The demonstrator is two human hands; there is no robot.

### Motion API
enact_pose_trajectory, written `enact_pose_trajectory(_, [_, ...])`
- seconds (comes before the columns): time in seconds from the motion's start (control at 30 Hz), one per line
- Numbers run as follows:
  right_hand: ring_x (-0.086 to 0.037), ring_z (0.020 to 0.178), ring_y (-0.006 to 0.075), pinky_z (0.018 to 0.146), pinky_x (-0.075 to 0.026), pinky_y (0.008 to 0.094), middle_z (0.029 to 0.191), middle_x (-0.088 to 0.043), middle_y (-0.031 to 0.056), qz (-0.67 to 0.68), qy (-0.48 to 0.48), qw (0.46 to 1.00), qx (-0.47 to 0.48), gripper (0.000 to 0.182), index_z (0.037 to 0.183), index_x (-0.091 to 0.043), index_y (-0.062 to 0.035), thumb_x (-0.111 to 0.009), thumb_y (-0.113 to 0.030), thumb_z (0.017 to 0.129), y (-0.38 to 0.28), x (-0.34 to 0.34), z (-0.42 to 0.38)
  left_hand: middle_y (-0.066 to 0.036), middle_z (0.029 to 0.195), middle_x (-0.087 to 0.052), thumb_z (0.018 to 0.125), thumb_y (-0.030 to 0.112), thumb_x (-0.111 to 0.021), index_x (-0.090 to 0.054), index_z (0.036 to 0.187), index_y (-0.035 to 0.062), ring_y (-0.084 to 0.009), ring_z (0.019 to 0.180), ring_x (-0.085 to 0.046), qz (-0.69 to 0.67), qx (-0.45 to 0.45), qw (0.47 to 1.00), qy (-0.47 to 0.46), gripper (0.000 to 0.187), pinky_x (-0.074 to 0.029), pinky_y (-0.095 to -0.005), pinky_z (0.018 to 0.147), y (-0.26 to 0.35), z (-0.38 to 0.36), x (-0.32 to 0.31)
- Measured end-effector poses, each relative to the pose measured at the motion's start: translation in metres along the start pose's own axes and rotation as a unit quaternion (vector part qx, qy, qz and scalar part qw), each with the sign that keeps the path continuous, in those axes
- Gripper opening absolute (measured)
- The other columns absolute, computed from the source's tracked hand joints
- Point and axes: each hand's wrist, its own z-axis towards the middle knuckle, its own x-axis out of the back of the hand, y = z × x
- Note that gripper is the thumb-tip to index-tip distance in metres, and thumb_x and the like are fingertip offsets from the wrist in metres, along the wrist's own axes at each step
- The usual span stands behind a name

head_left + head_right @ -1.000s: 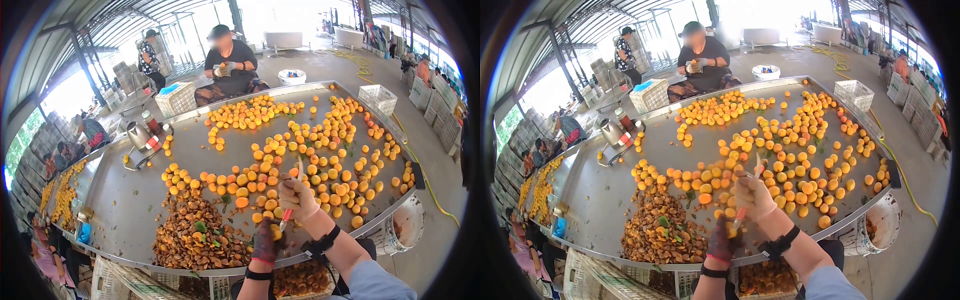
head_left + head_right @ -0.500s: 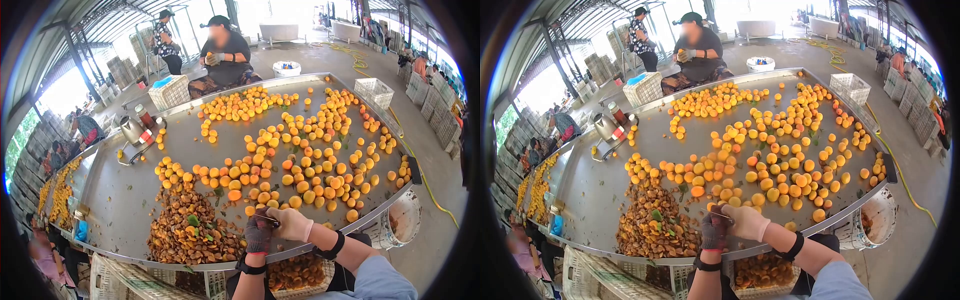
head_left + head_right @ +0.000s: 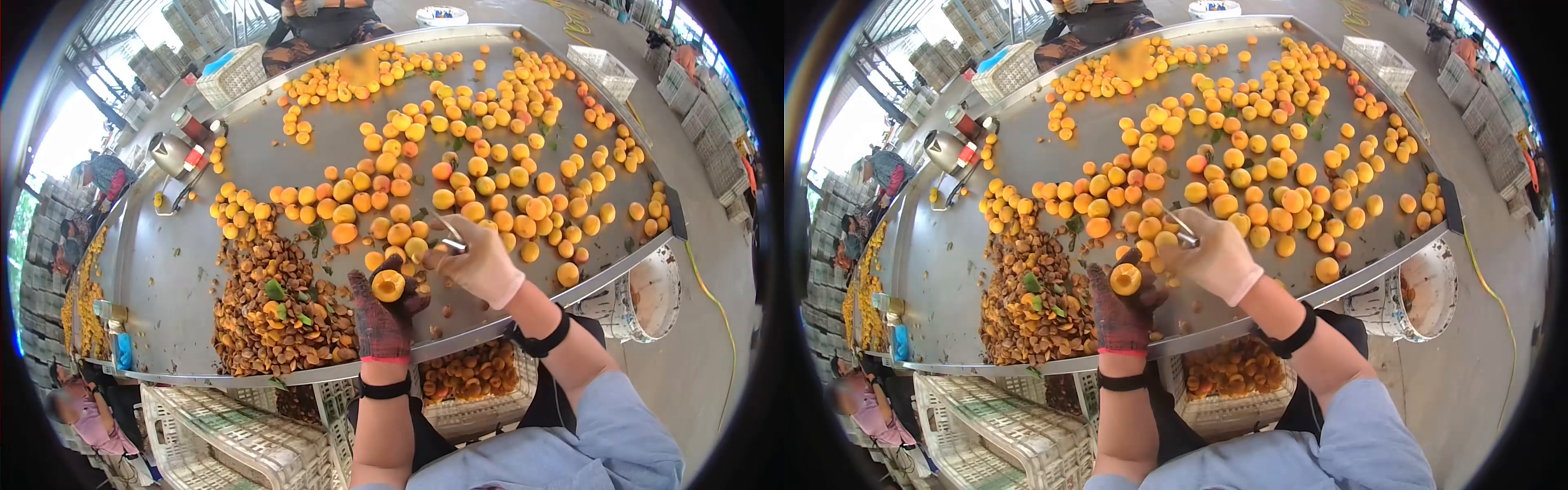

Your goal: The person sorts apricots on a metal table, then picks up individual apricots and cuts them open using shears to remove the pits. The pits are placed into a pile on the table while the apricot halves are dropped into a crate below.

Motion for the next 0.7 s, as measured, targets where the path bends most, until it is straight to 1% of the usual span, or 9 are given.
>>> enact_pose_trajectory(0.13, [-0.055,0.069,0.0055,0.061,-0.046,0.0221,0.075,-0.062,-0.0016,0.014,0.019,1.0,-0.01,0.025,0.104,-0.064,-0.0041,-0.068,-0.011,0.081,0.011,0.042,-0.019,-0.006,0.087,-0.061,0.091,0.032,-0.054,-0.061,0.106,0.0082,-0.0175,0.072,-0.059,0.32,-0.04,0.947,-0.005,0.029,-0.05,-0.0356,0.067,-0.009,-0.027,-0.003])
enact_pose_trajectory(0.2, [-0.052,0.067,0.0028,0.059,-0.044,0.0199,0.076,-0.059,-0.004,-0.001,0.024,0.999,-0.048,0.024,0.104,-0.064,-0.003,-0.068,-0.01,0.082,0.016,0.055,-0.032,-0.009,0.09,-0.061,0.084,0.026,-0.064,-0.061,0.103,0.0077,-0.0228,0.084,-0.06,0.59,-0.172,0.747,-0.255,0.027,-0.049,-0.0383,0.076,-0.028,-0.034,-0.001])
enact_pose_trajectory(0.27, [-0.05,0.061,0.0017,0.052,-0.041,0.0194,0.074,-0.057,-0.0041,0.042,0.028,0.995,-0.087,0.018,0.099,-0.065,-0.0026,-0.066,-0.009,0.083,0.005,0.061,-0.044,-0.012,0.094,-0.06,0.075,0.02,-0.07,-0.061,0.105,0.0083,-0.0274,0.094,-0.058,0.738,-0.358,0.527,-0.223,0.034,-0.044,-0.0429,0.089,-0.045,-0.04,-0.016])
enact_pose_trajectory(0.37, [-0.051,0.061,0.0023,0.051,-0.042,0.0206,0.071,-0.057,-0.0035,0.032,-0.004,0.997,-0.071,0.014,0.096,-0.065,-0.0012,-0.062,-0.005,0.082,-0.002,0.062,-0.058,-0.013,0.097,-0.059,0.073,0.021,-0.068,-0.062,0.105,0.0083,-0.0315,0.101,-0.055,0.769,-0.361,0.499,-0.174,0.035,-0.034,-0.05,0.099,-0.059,-0.029,-0.019])
enact_pose_trajectory(0.47, [-0.056,0.061,0.007,0.053,-0.046,0.0243,0.069,-0.06,0.0021,-0.098,-0.059,0.993,0.016,0.013,0.091,-0.065,0.0004,-0.06,-0.001,0.079,-0.027,0.062,-0.076,-0.012,0.1,-0.06,0.077,0.022,-0.063,-0.062,0.104,0.0075,-0.0294,0.102,-0.056,0.863,-0.353,0.351,-0.087,0.031,-0.027,-0.0552,0.104,-0.078,-0.002,-0.003])
enact_pose_trajectory(0.53, [-0.062,0.062,0.0169,0.058,-0.05,0.0297,0.072,-0.064,0.01,-0.151,-0.191,0.963,0.119,0.012,0.087,-0.066,0.0,-0.06,-0.001,0.076,-0.046,0.056,-0.096,-0.01,0.099,-0.063,0.081,0.022,-0.056,-0.064,0.101,0.0076,-0.0284,0.103,-0.057,0.908,-0.384,0.164,-0.035,0.026,-0.021,-0.0616,0.107,-0.09,0.01,0.015])
enact_pose_trajectory(0.57, [-0.064,0.065,0.0216,0.061,-0.05,0.0316,0.074,-0.065,0.0118,-0.136,-0.241,0.953,0.121,0.012,0.086,-0.066,-0.0014,-0.061,-0.002,0.075,-0.051,0.052,-0.109,-0.01,0.099,-0.063,0.081,0.022,-0.056,-0.064,0.101,0.0076,-0.0284,0.103,-0.057,0.907,-0.387,0.165,-0.028,0.026,-0.021,-0.0616,0.107,-0.086,0.005,0.009])
enact_pose_trajectory(0.63, [-0.064,0.07,0.0298,0.065,-0.052,0.0343,0.075,-0.066,0.0124,-0.114,-0.354,0.922,0.111,0.014,0.087,-0.068,-0.0056,-0.063,-0.006,0.074,-0.059,0.043,-0.132,-0.012,0.106,-0.064,0.086,0.02,-0.051,-0.062,0.116,0.0065,-0.0281,0.11,-0.057,0.97,-0.209,0.083,-0.095,0.035,-0.013,-0.0662,0.108,-0.073,-0.01,-0.006])
enact_pose_trajectory(0.7, [-0.064,0.071,0.0315,0.065,-0.052,0.0343,0.075,-0.065,0.0137,-0.068,-0.422,0.901,0.076,0.016,0.087,-0.068,-0.0065,-0.064,-0.011,0.073,-0.069,0.032,-0.156,-0.011,0.111,-0.064,0.088,0.019,-0.048,-0.061,0.12,0.0078,-0.0278,0.113,-0.056,0.975,-0.198,0.062,-0.078,0.036,-0.012,-0.0683,0.107,-0.07,-0.017,-0.003])
